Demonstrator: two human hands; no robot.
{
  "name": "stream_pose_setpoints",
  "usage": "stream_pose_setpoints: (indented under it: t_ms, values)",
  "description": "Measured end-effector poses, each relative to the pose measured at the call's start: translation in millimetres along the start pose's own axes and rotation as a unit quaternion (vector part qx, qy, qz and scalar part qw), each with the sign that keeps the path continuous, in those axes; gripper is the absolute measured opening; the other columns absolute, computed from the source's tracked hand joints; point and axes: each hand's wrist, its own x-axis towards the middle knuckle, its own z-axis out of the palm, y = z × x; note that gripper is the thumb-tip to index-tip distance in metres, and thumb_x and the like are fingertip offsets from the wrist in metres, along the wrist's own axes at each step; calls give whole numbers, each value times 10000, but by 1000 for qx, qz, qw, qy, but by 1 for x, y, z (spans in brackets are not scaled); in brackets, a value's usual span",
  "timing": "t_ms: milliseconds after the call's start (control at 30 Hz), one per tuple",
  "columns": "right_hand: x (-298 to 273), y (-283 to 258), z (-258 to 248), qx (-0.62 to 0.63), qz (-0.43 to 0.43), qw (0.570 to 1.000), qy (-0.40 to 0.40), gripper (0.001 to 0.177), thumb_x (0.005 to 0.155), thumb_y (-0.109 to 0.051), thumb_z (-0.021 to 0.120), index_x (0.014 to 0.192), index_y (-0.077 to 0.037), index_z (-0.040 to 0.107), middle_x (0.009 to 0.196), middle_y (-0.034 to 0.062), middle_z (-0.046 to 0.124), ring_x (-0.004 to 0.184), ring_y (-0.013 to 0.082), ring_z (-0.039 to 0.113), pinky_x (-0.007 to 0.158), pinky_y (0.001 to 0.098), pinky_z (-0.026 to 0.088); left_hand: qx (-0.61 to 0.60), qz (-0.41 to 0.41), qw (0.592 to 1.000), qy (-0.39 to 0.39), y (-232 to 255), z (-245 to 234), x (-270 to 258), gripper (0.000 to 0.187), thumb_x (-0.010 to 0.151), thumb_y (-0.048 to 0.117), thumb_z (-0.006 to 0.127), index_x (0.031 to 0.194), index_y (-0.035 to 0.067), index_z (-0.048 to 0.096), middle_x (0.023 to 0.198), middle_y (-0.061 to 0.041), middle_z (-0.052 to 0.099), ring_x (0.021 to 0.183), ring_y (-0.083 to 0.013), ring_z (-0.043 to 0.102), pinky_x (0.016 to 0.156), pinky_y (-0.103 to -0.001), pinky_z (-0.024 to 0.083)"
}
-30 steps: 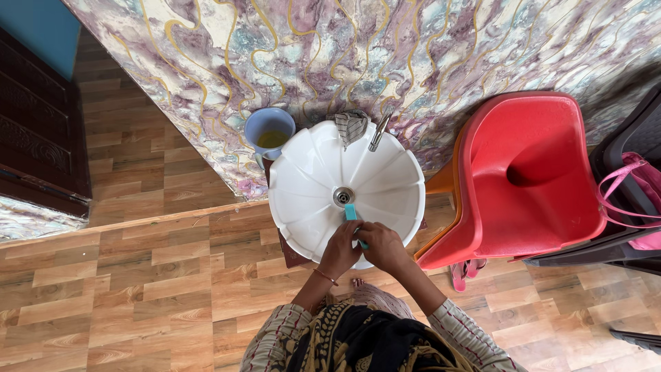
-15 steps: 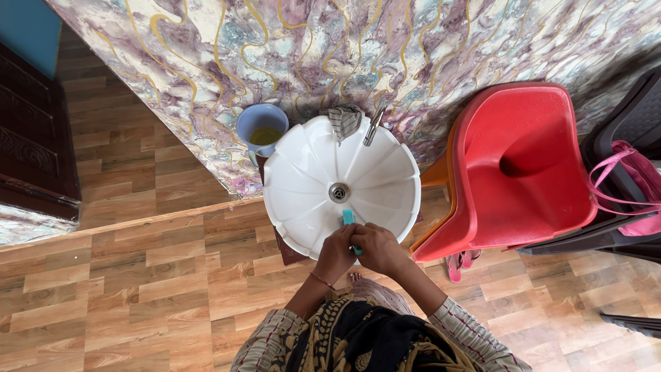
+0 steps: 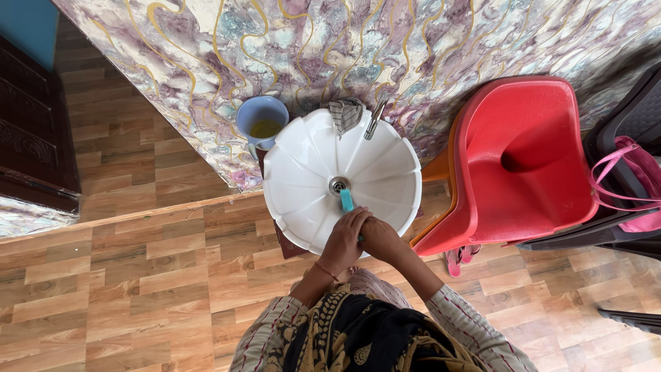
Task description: The person scrubs the interior of a white pedestal sink using a blue brush and a cloth. They repeatedly scrub the basin and the drain area, occasionally rinsing the brush under the faucet.
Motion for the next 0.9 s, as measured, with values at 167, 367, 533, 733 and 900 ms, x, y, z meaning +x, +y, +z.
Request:
stream_pose_setpoints:
  t_ms: [167,367,533,733,900]
  values:
    - [-3,9,14,-30,-16,999,-10,286,701,-104,706,948,35,672,859,206,724,814,369,719,767,458,590,-12,-2,1000,-23,3,-1,-3,635,750,-25,737,1337,86,521,1372,-146,618,1406,-338,504,1212,-523,336]
    - [12,9,22,-9,-5,1000,15,166,759,-124,696,862,4,675,802,182,719,751,362,710,710,460,590,63,-22,997,-41,-14,3,-2,581,765,7,737,1304,121,554,1295,-92,668,1318,-283,594,1215,-538,290]
    - [6,5,10,-17,-3,1000,11,157,710,-128,707,797,-2,673,772,188,711,710,376,701,670,476,582,58,-22,998,-31,-7,-1,-2,567,759,22,748,1283,107,548,1179,-86,686,1221,-277,628,1218,-557,240]
    - [20,10,19,-26,5,1000,6,154,785,-138,678,842,1,648,768,189,703,695,382,695,654,473,581,96,-18,995,-22,-15,1,6,542,742,1,745,1243,115,569,1164,-69,698,1197,-264,645,1209,-546,249]
    - [11,11,18,-16,-15,1000,2,173,745,-135,685,832,9,645,775,202,699,702,386,692,655,481,575,94,-18,995,-34,-8,-2,2,574,724,6,758,1259,116,582,1147,-58,702,1170,-251,656,1211,-537,257]
